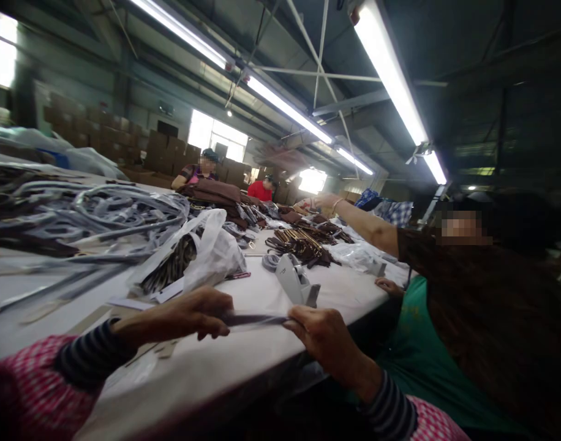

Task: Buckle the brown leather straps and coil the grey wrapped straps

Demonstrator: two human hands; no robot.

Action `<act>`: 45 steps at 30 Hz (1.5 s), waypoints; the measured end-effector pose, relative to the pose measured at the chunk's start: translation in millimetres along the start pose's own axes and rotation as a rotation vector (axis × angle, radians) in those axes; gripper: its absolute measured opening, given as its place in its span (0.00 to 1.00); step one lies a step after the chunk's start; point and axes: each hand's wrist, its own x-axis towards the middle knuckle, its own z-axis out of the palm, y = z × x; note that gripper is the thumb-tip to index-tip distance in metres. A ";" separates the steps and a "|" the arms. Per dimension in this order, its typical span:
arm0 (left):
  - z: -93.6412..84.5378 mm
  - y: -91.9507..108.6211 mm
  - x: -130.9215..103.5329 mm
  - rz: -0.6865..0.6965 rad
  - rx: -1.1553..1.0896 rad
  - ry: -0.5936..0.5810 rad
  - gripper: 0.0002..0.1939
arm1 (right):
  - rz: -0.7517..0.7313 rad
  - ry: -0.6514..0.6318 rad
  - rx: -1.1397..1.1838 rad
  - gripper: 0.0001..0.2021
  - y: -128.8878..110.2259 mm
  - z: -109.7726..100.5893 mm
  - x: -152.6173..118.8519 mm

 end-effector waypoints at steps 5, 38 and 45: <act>12.8 13.0 -4.6 0.151 0.282 0.259 0.08 | -0.054 0.033 -0.190 0.08 6.5 -6.5 0.3; 41.6 20.7 -2.3 0.220 -0.196 0.641 0.15 | 0.464 -0.209 1.536 0.29 -125.3 124.4 14.0; 45.8 -0.1 -8.9 0.480 0.705 0.249 0.14 | 0.516 -0.248 1.377 0.20 -87.5 27.5 -7.4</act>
